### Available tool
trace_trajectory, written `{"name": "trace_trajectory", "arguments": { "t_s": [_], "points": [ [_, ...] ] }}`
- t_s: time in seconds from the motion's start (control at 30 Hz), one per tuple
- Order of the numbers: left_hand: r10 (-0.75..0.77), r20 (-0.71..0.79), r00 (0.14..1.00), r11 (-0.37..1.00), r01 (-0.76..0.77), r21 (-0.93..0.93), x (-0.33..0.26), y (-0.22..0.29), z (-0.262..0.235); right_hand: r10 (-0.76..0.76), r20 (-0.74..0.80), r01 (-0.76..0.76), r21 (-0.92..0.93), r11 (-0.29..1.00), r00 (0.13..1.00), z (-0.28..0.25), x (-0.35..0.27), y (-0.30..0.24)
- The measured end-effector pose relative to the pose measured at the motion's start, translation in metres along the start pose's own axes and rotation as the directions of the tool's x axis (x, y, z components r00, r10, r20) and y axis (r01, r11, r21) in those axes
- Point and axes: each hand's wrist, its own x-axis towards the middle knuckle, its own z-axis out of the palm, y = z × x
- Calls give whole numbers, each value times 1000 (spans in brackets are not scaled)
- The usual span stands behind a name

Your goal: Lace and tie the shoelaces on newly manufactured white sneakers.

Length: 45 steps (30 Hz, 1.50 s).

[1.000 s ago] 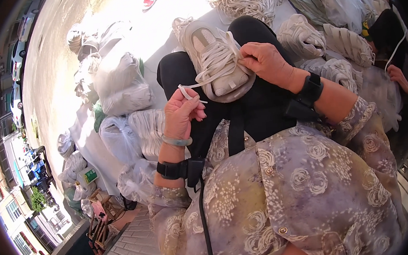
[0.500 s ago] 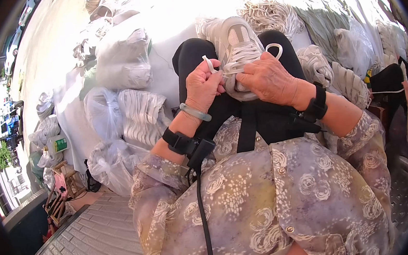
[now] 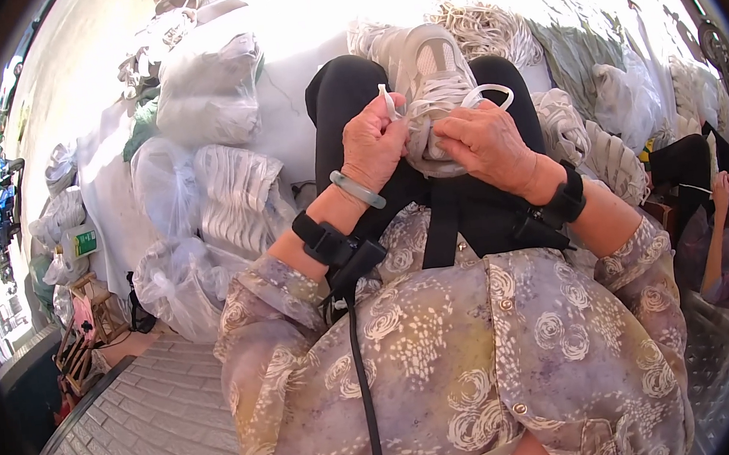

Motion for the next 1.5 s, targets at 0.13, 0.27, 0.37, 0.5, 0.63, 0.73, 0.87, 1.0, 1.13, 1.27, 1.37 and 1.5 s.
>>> {"name": "trace_trajectory", "arguments": {
  "t_s": [0.13, 0.27, 0.37, 0.5, 0.63, 0.73, 0.87, 1.0, 1.13, 1.27, 1.37, 1.5],
  "points": [
    [62, -5, 998, 996, -61, 58, 1, -6, 1, 163, 136, -167, 20, 986, 977, 3, 11, -3],
    [212, 6, 977, 933, -205, 295, 3, -6, 6, 245, 124, -244, -27, 969, 962, 13, 13, -3],
    [285, 48, 957, 848, -275, 453, 4, -2, 6, 234, 74, -235, 11, 972, 969, 18, 12, -3],
    [97, 34, 995, 837, -100, 538, 5, 6, 3, 222, -31, -221, 45, 974, 974, 28, 7, -3],
    [244, 38, 969, 706, -204, 678, 6, -2, 7, 194, -71, -194, 9, 981, 978, 34, 5, 1],
    [147, 21, 989, 709, -121, 695, 6, 0, 8, 163, -85, -164, 5, 987, 983, 35, 5, 1],
    [193, -38, 981, 708, -112, 697, 6, 1, 10, 183, -62, -183, 14, 983, 981, 35, 5, 0],
    [184, -38, 982, 616, -85, 783, 7, 3, 12, 133, -69, -135, -30, 990, 989, 36, 3, 6],
    [127, -29, 992, 589, -52, 807, 5, 8, 14, 146, -81, -149, -35, 988, 986, 40, 1, 9],
    [175, -20, 984, 562, -83, 823, 10, 0, 12, 155, -140, -172, -124, 977, 978, 48, 4, 7],
    [225, -71, 972, 645, -94, 759, 9, -5, 12, 183, -61, -192, -189, 963, 981, 42, 10, -1],
    [166, -192, 967, 932, -90, 350, 13, -9, 10, 163, 40, -151, -218, 964, 986, 23, 13, -14]
  ]
}}
